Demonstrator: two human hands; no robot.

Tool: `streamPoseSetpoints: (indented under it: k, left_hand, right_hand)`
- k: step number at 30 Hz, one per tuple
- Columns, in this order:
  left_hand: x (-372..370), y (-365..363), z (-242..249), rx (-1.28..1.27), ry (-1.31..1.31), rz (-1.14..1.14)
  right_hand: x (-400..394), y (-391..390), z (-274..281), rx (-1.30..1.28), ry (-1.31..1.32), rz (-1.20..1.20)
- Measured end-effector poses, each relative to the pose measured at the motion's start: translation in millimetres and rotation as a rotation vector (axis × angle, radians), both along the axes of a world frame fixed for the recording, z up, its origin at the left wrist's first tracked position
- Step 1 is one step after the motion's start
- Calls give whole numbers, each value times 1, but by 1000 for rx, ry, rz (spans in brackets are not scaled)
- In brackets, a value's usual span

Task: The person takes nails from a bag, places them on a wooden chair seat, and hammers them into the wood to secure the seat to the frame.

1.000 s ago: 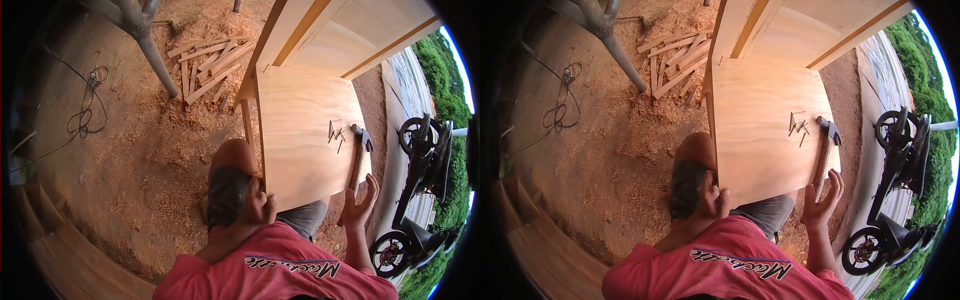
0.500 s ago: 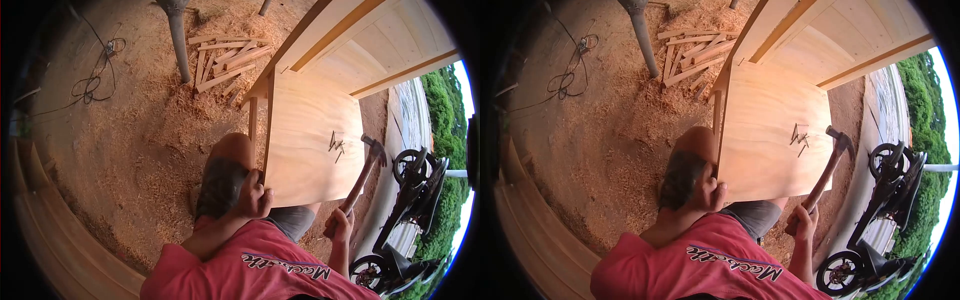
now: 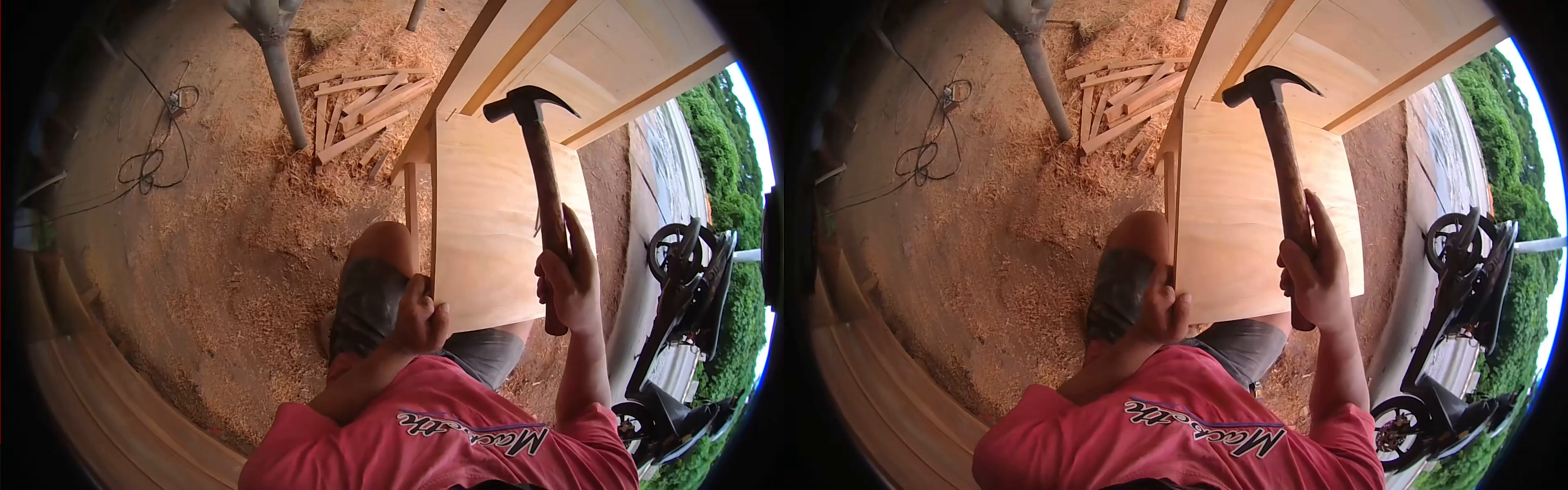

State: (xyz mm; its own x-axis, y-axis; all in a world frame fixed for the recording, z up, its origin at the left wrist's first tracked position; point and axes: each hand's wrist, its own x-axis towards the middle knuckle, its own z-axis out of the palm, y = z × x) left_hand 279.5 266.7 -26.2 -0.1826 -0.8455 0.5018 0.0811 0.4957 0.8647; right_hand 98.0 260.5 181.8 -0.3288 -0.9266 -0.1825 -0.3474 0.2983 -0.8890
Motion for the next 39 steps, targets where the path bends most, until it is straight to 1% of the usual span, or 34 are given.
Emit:
streamPoseSetpoints:
  k: [1, 3, 5, 7, 9, 10, 12, 13, 14, 16, 17, 19, 20, 21, 23, 25, 26, 27, 29, 30, 31, 33, 34, 35, 37, 38, 39]
  left_hand:
    - [0, -1, 1, -18, -7, -17]
    - [0, 0, -1, -32, -13, 23]
    - [0, 3, -3, -10, -15, -5]
    - [0, 4, -3, 9, -13, -25]
    - [-1, 2, -2, 26, 9, -29]
    - [-1, 1, -1, 14, 5, -31]
    - [1, 3, 3, -12, -48, 11]
    - [0, 2, 5, -10, -54, 11]
    - [-1, 1, 7, 7, -31, 12]
    - [-1, 5, 6, 32, -14, 1]
    - [0, 5, 4, 35, -25, -5]
    - [-1, 1, 3, 17, -35, -10]
    - [-1, 0, 4, 18, -43, -10]
    - [0, 1, 5, 20, -53, -8]
    - [0, 2, 7, 3, -41, -12]
    - [0, 4, 6, 31, -26, -3]
    - [0, 4, 5, 39, -42, -2]
    - [0, 5, 4, 50, -57, -3]
    - [-1, 6, 2, 45, -53, -8]
    - [-1, 4, 2, 20, -42, -5]
    - [-2, 0, 3, 4, -40, -6]
    - [-1, 3, 4, 6, -30, -11]
    - [2, 3, 6, -11, -36, -18]
    - [-3, -2, 6, -30, -22, -3]
    - [2, 6, 4, -7, -34, 0]
    - [1, 3, 3, 7, -49, -7]
    - [1, 4, 2, 26, -67, -18]
  right_hand:
    - [3, -9, 6, 26, 93, 44]
    - [9, -23, 3, 63, 147, 66]
    - [5, -34, -20, -107, 326, 139]
    - [2, -45, -31, -77, 374, 155]
    - [1, -52, -26, 68, 405, 184]
    - [0, -51, -20, 56, 403, 179]
    - [3, -44, -2, -134, 266, 164]
    - [13, -40, 18, -156, 238, 104]
    - [20, -39, 28, -292, 247, 60]
    - [20, -36, 26, -555, 252, -9]
    - [18, -37, 22, -631, 272, -3]
    - [12, -37, 1, -462, 373, 86]
    - [0, -44, -25, -463, 600, 213]
    - [-4, -50, -22, -95, 513, 257]
    - [1, -51, -6, 29, 468, 235]
    - [7, -43, 11, -174, 350, 176]
    - [13, -37, 26, -201, 298, 109]
    - [14, -36, 22, -454, 273, 74]
    - [17, -32, 25, -493, 269, -24]
    - [13, -36, 6, -512, 292, 8]
    - [7, -40, -12, -383, 366, 67]
    - [-13, -53, -32, -13, 512, 299]
    - [-10, -52, -17, 11, 502, 285]
    - [-8, -56, 3, -11, 515, 292]
    - [4, -40, 24, -99, 399, 179]
    - [9, -37, 27, -267, 337, 114]
    - [14, -36, 25, -479, 336, 36]
